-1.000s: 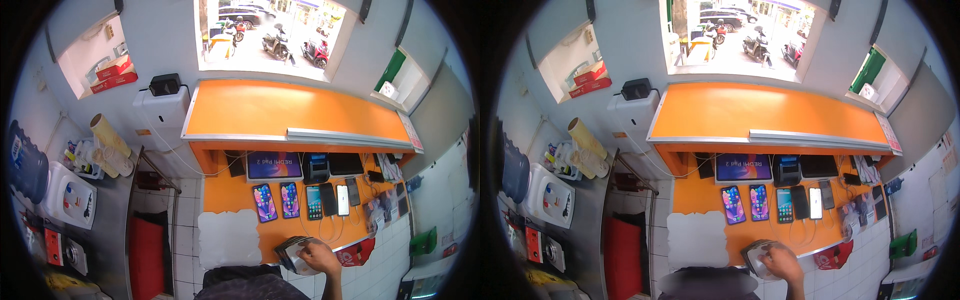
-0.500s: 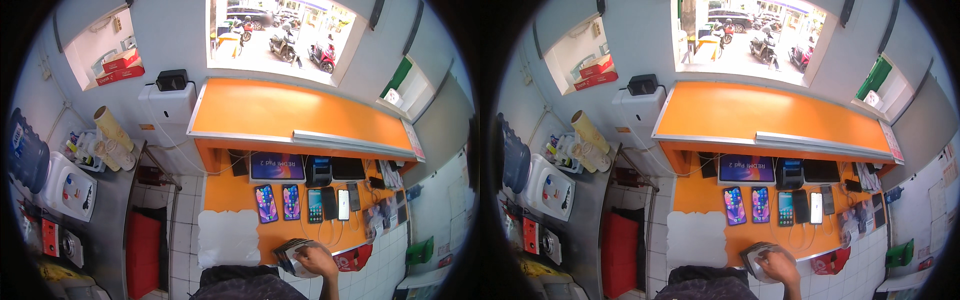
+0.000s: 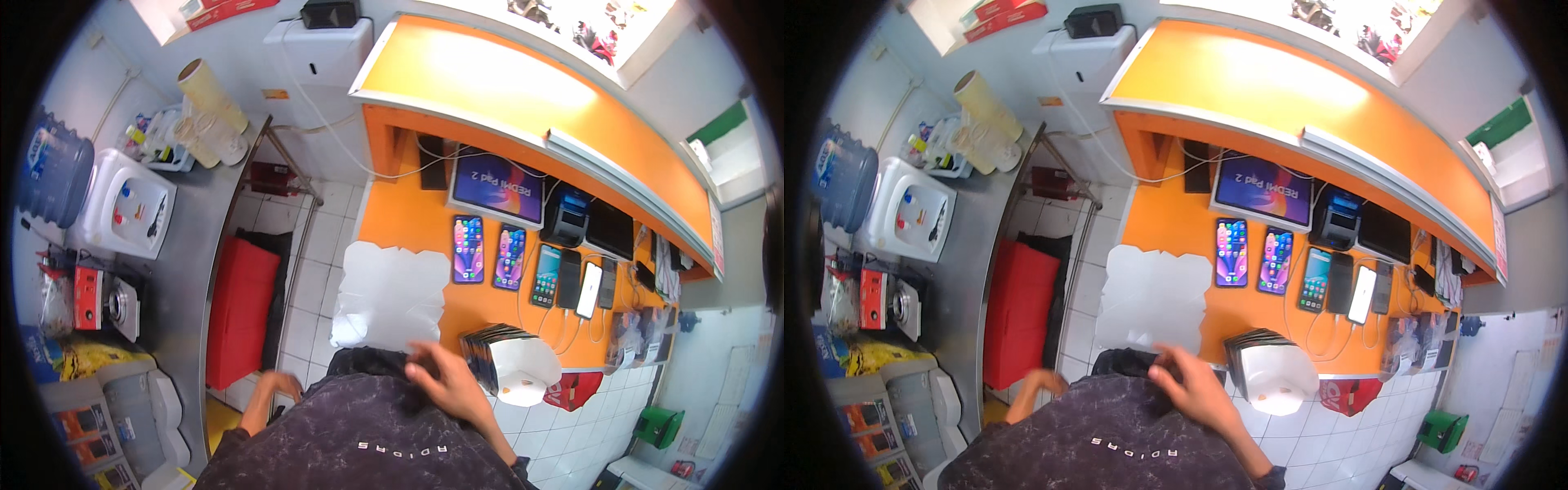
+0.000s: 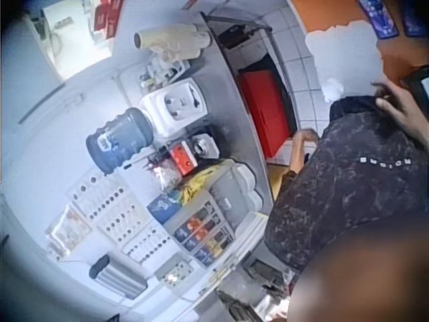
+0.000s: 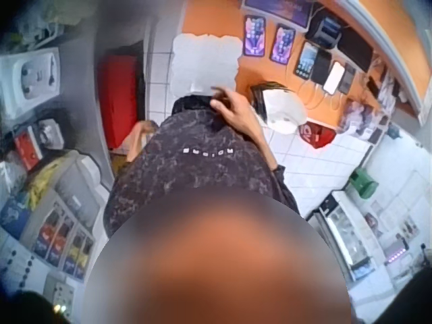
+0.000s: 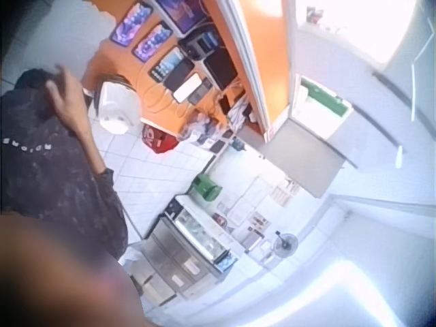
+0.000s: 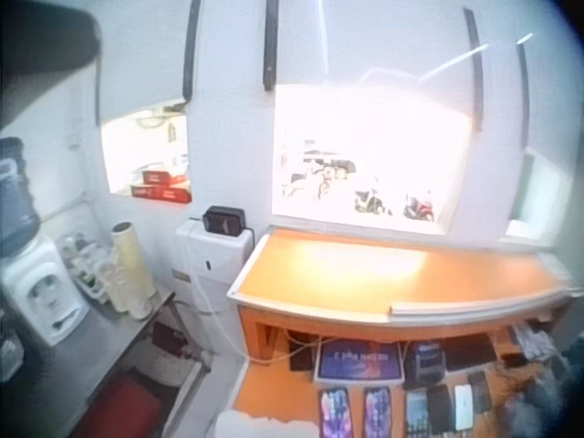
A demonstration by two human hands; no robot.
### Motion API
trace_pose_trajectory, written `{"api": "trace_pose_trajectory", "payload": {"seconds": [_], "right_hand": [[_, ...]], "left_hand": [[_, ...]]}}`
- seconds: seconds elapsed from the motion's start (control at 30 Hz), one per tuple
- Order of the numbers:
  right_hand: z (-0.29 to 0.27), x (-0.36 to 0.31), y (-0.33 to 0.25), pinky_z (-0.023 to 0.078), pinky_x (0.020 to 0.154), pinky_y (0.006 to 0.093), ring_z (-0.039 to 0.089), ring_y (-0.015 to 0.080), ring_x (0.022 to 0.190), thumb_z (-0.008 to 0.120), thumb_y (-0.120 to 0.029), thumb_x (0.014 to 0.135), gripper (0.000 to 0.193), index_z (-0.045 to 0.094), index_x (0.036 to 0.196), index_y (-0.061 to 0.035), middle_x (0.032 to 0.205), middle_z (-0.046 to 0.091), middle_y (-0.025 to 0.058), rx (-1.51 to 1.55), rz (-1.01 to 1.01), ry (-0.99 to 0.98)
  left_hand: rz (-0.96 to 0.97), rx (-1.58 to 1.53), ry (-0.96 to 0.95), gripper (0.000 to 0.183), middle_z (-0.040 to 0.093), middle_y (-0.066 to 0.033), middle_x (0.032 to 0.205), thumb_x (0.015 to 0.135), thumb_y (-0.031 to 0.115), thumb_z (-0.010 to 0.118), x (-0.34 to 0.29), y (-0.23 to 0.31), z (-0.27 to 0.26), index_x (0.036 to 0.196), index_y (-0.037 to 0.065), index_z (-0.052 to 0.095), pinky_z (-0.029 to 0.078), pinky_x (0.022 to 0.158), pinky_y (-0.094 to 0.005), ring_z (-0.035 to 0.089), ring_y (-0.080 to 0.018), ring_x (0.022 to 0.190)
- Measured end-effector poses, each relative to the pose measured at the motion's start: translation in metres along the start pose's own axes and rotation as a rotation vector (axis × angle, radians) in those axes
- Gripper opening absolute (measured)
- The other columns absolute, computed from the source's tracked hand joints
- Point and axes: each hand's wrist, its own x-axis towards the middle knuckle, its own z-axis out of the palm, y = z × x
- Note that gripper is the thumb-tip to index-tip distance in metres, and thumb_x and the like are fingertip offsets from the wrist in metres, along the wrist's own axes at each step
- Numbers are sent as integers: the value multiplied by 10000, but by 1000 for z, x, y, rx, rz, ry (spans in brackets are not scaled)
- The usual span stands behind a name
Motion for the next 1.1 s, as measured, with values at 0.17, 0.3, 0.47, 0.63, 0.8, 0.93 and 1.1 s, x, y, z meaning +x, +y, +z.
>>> {"api": "trace_pose_trajectory", "payload": {"seconds": [0.17,0.3,0.47,0.63,0.8,0.93,1.1], "right_hand": [[32,73,107,404,1008,472,497,426,1193,661,-218,882,639,377,1374,75,1285,496,297,-469,3,489],[36,98,152,394,1017,492,492,450,1194,682,-221,854,742,309,1412,96,1290,487,326,-557,223,586],[29,88,149,383,1042,475,477,454,1230,681,-219,852,788,269,1439,109,1346,457,337,-402,177,511],[28,82,138,369,1060,455,458,455,1256,676,-210,854,791,257,1448,104,1373,437,340,-295,121,526],[30,85,137,343,1080,452,431,445,1279,672,-209,866,782,252,1449,99,1385,412,332,-279,133,595],[26,84,130,319,1095,455,397,437,1296,678,-208,867,800,227,1456,93,1405,376,308,-50,200,684],[23,81,87,350,1054,369,411,323,1273,631,-277,923,819,145,1493,54,1446,323,232,-323,6,901]], "left_hand": [[-137,29,773,348,702,-186,1069,825,213,646,-24,102,-91,1102,4,681,521,875,-389,662,-278,1015],[265,-430,1172,436,618,-257,1203,888,246,598,-11,180,-105,1229,-26,579,468,948,-446,589,-378,1146],[99,-254,1042,697,382,-373,1422,889,315,617,11,217,-100,1438,-41,375,319,1124,-432,348,-443,1381],[111,-371,980,776,230,-401,1487,881,312,628,5,229,-92,1473,-59,288,246,1164,-439,207,-458,1439],[201,-329,1244,704,446,-372,1345,854,184,666,-1,238,-82,1431,-66,349,378,1069,-439,475,-418,1275],[228,-726,1353,575,599,-208,1038,833,94,679,-6,244,-84,1339,-53,452,483,828,-360,610,-283,916],[704,-455,1444,265,589,-104,900,857,21,669,-44,253,-97,1121,13,660,472,705,-278,602,-212,803]]}}
